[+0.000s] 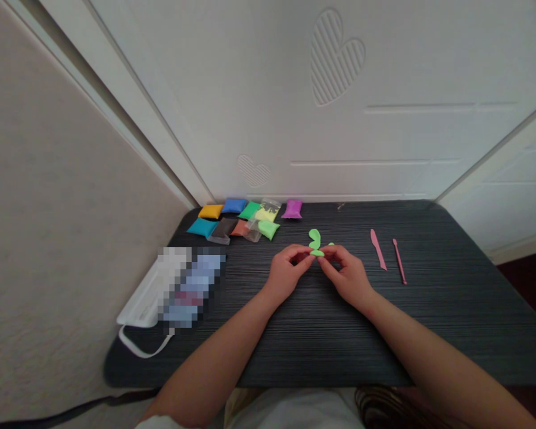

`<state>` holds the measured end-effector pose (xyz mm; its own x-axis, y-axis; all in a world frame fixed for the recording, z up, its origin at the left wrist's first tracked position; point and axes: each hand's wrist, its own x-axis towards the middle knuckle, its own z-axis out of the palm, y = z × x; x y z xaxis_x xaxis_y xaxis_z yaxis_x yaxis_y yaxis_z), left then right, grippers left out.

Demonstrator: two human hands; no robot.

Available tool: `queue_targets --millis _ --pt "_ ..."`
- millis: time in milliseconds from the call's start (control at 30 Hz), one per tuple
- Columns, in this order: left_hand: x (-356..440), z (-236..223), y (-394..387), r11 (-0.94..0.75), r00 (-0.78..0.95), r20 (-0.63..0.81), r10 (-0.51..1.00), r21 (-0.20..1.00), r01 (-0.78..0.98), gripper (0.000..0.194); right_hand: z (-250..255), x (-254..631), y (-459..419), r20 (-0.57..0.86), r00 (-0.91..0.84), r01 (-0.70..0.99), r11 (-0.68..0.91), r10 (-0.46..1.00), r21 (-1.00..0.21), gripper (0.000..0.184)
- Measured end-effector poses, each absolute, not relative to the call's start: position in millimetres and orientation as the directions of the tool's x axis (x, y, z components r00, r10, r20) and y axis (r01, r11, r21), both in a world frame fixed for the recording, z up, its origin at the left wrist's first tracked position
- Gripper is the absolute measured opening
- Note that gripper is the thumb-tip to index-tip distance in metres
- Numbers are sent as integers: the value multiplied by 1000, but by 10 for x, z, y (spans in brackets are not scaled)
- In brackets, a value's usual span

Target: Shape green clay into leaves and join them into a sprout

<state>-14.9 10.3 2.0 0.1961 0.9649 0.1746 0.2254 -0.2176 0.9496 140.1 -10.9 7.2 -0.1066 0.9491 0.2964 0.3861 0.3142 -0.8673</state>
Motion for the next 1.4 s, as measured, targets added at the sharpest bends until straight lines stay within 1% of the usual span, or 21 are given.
queue_targets --millis 367,667,900,1067,1400 --pt "-136 11 78 -221 160 188 969 948 230 19 87 1395 -117 297 -95 399 310 950 -863 16" --pt "-144 -13 94 -211 200 171 965 957 201 22 60 1405 -109 310 -85 384 318 947 -867 18" --pt "-128 41 59 -252 144 220 965 928 274 19 77 1409 -110 303 -81 386 310 949 -869 17" --pt "-124 27 61 -264 155 228 961 924 275 21 81 1413 -113 316 -72 401 318 946 -859 17" --pt "-123 65 41 -286 138 254 957 902 325 17 94 1403 -119 318 -76 402 321 945 -857 16"
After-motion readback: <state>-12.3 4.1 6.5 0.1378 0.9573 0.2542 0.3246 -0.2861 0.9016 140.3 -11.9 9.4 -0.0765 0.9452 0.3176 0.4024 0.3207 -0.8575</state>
